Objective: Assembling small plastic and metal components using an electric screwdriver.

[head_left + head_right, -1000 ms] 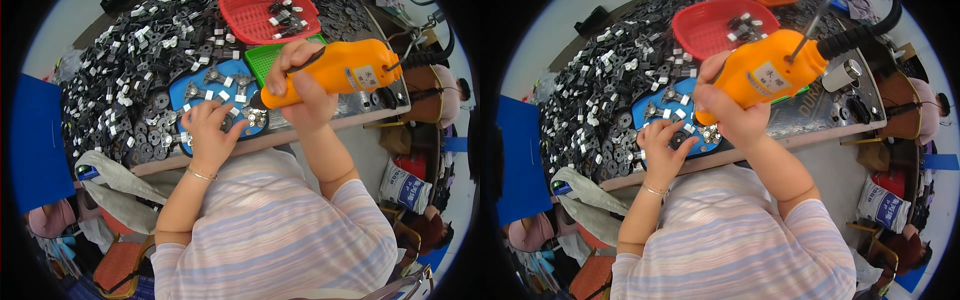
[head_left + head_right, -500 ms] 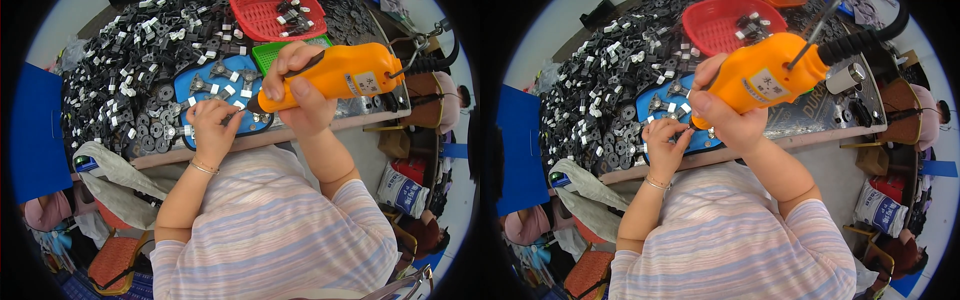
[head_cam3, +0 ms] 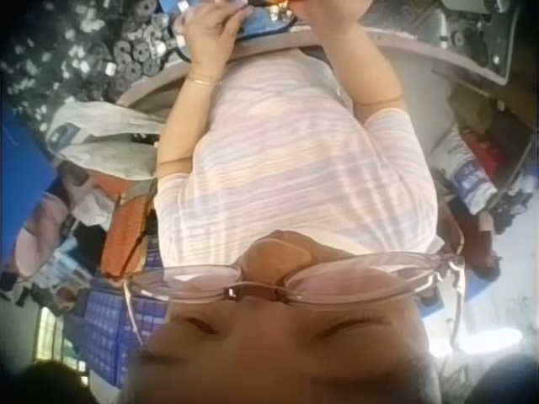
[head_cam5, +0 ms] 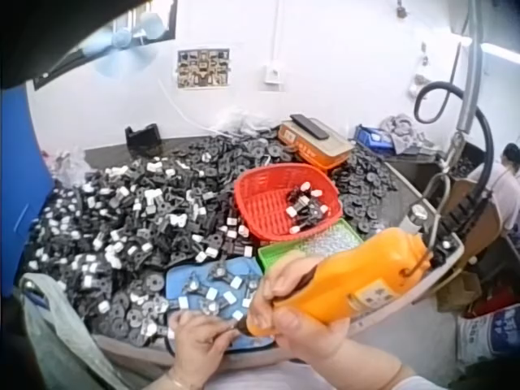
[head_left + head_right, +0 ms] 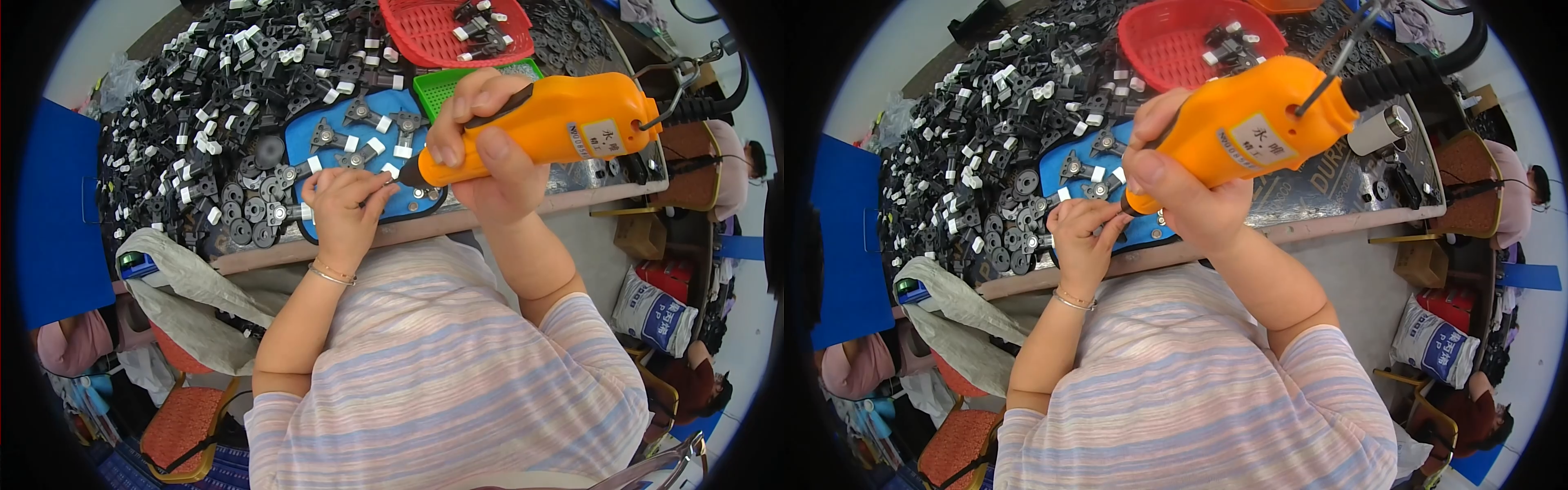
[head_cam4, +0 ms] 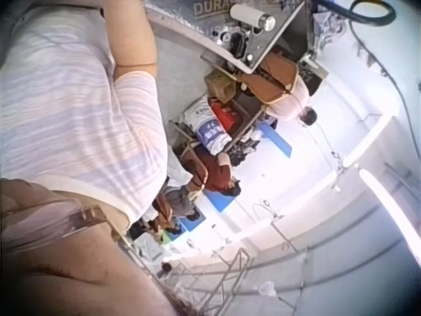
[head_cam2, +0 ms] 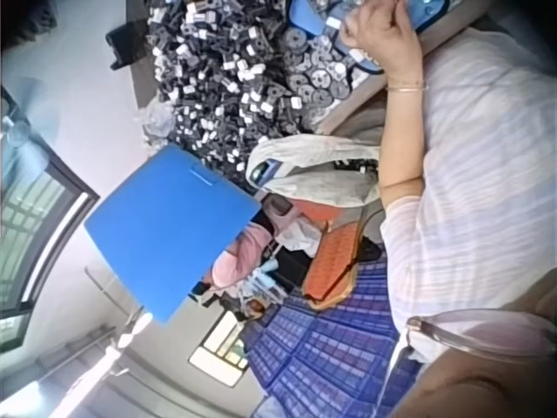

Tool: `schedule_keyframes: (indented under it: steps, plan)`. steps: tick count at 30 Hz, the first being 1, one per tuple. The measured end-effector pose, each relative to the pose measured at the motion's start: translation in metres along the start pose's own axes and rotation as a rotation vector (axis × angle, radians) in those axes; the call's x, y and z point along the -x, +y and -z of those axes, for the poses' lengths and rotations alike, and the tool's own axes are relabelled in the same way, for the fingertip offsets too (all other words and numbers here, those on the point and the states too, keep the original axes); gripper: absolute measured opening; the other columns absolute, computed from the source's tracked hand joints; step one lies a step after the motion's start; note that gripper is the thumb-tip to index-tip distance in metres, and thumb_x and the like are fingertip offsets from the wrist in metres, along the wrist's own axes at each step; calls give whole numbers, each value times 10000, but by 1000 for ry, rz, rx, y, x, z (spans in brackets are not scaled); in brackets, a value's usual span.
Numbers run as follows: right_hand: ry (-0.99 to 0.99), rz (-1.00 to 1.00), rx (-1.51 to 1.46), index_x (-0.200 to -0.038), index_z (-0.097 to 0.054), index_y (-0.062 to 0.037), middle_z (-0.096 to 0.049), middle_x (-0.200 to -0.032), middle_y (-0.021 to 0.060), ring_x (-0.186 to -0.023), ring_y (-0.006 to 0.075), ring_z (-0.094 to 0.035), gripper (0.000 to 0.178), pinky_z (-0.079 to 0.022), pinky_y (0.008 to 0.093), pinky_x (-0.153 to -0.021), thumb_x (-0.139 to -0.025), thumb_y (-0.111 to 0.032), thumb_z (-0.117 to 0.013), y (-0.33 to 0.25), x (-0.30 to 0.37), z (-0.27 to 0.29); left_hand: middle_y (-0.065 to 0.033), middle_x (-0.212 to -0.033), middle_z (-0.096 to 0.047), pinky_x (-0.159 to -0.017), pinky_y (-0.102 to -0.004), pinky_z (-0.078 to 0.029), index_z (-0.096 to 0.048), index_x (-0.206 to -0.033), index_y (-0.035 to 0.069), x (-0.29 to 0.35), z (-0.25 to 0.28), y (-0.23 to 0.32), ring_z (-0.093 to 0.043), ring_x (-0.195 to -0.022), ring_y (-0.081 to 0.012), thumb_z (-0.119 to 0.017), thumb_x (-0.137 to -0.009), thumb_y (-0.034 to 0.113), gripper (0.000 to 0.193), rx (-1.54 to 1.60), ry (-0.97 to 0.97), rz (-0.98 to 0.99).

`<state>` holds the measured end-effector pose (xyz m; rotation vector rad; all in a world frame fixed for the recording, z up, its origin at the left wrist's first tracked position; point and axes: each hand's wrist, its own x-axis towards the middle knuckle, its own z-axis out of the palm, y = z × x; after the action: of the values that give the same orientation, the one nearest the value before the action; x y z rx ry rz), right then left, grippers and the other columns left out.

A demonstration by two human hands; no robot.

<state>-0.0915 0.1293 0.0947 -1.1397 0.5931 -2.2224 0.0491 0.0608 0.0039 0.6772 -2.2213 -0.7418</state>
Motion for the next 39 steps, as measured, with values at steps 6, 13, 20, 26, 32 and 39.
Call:
schedule_keyframes:
  steps: [6, 13, 20, 26, 32, 39]
  plan:
    - [-19, -28, 45, -936, -505, 12, -494, -859, 92, -672, 129, -544, 226, -433, 224, -582, -748, 36, -626, 0, 2, 2, 29, -750, -635, -882, -361, -264, -718, -781, 150, 1, 0, 0, -534, -814, -155, -741, -703, 217, 105, -21, 29, -18]
    - [-39, -56, 123, -931, -526, -7, -521, -898, 66, -732, 115, -526, 220, -433, 223, -631, -747, 33, -639, 6, 5, 6, 17, -847, -628, -912, -408, -246, -689, -881, 138, 4, 1, 0, -526, -876, -174, -754, -677, 277, 256, -131, -14, -37]
    - [-102, -80, 319, -961, -486, 2, -484, -906, 124, -629, 174, -540, 218, -454, 284, -581, -771, -21, -589, 9, 7, 14, -9, -973, -600, -943, -437, -212, -623, -973, 116, 16, 18, -2, -494, -975, -198, -760, -644, 376, 442, -284, -13, -13]
    - [-64, -149, 320, -932, -497, 10, -483, -890, 119, -627, 154, -551, 227, -451, 247, -568, -731, 42, -598, 25, 11, 4, -17, -983, -600, -957, -450, -199, -628, -971, 112, 16, 17, -3, -491, -990, -210, -755, -650, 358, 424, -302, -86, 29]
    - [-91, -126, 354, -937, -507, 3, -489, -902, 101, -670, 134, -549, 242, -455, 238, -596, -727, 65, -611, 32, 9, 0, -13, -970, -612, -940, -456, -214, -653, -1000, 112, 12, 13, -6, -493, -973, -205, -746, -660, 356, 429, -304, -116, 18]
    - [-139, -120, 448, -908, -533, -17, -515, -879, 86, -740, 124, -519, 210, -444, 235, -640, -732, 17, -642, 39, 6, -3, 7, -950, -615, -917, -447, -233, -661, -977, 120, 12, 10, -9, -496, -947, -189, -740, -663, 354, 399, -304, -130, 27]
